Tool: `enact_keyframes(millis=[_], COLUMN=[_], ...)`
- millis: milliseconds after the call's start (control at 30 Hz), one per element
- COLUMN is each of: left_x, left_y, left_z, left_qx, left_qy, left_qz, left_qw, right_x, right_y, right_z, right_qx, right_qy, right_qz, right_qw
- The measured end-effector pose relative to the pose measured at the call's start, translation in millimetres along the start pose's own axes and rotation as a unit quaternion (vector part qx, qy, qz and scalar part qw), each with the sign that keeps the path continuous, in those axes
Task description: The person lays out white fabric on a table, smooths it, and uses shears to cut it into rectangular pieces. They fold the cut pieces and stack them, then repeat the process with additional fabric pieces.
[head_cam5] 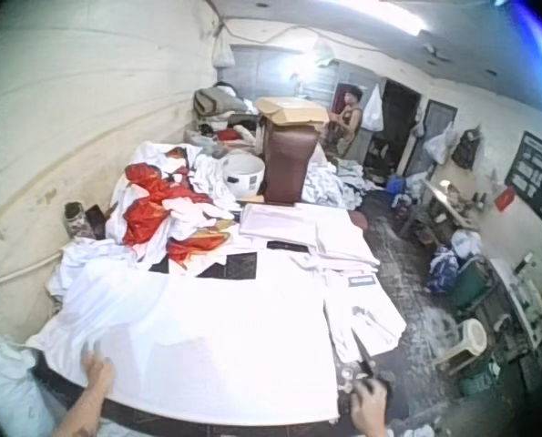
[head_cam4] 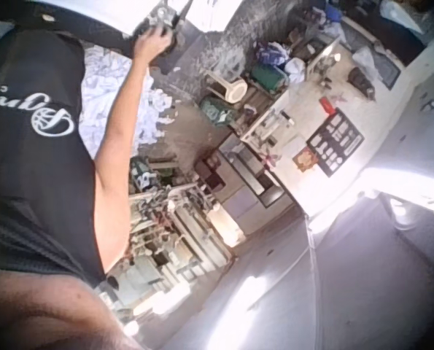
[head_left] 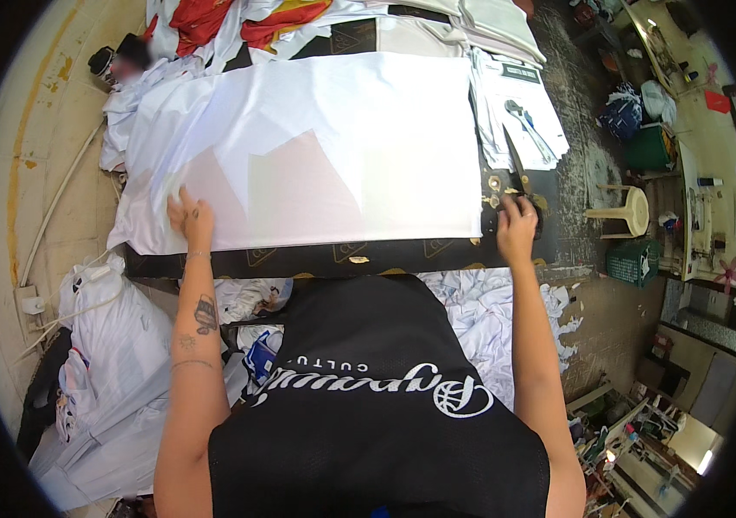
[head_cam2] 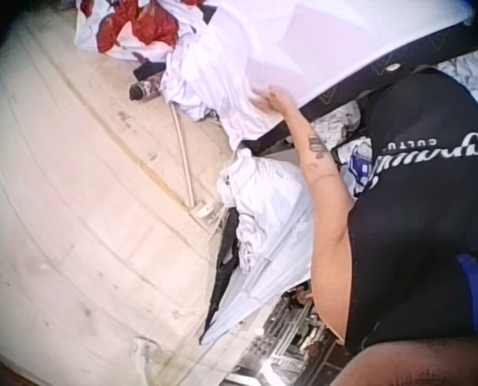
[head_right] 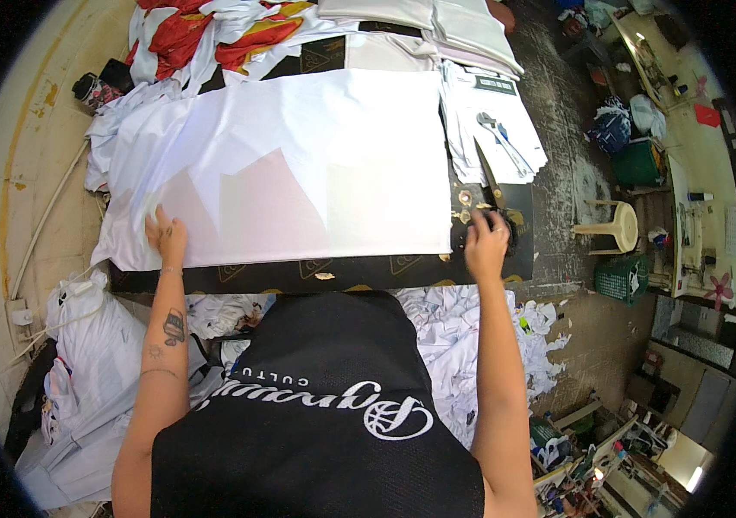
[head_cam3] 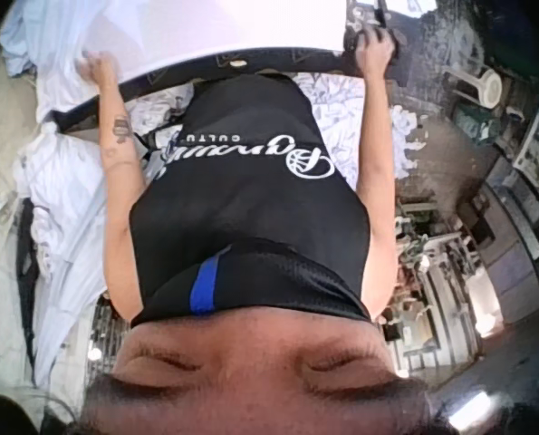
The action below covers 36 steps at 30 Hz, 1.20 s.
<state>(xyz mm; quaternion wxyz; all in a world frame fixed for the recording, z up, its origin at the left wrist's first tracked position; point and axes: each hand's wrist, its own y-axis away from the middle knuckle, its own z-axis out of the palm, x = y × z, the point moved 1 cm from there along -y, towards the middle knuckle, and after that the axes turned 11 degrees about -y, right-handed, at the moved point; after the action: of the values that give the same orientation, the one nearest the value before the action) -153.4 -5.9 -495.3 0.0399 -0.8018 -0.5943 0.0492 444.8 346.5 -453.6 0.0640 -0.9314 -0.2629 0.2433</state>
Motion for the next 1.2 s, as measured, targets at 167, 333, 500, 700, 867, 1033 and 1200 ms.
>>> enact_keyframes(millis=[167,333,500,700,867,1033,1200], left_x=[198,324,343,347,341,331,327], left_y=[54,223,291,300,310,318,320], left_z=[-52,-78,-73,-68,-71,-67,-58], left_qx=[0.046,-0.145,-0.065,-0.07,-0.017,0.039,-0.002], left_qy=[0.292,0.376,0.292,0.296,0.298,0.294,0.283], left_qz=[0.401,0.673,0.717,0.661,0.669,0.675,0.66], left_qw=[0.867,0.62,0.63,0.686,0.681,0.676,0.696], right_x=[63,80,66,40,-12,-53,-41], right_y=[-9,25,121,216,190,168,161], right_z=[-7,-29,-80,-124,-74,-39,-63], right_qx=[-0.093,-0.188,-0.194,-0.344,-0.352,-0.246,-0.298], right_qy=[0.097,-0.024,-0.422,-0.655,-0.535,-0.523,-0.434], right_qz=[0.058,0.062,0.276,0.432,0.416,0.471,0.529], right_qw=[0.989,0.98,0.841,0.516,0.645,0.666,0.665])
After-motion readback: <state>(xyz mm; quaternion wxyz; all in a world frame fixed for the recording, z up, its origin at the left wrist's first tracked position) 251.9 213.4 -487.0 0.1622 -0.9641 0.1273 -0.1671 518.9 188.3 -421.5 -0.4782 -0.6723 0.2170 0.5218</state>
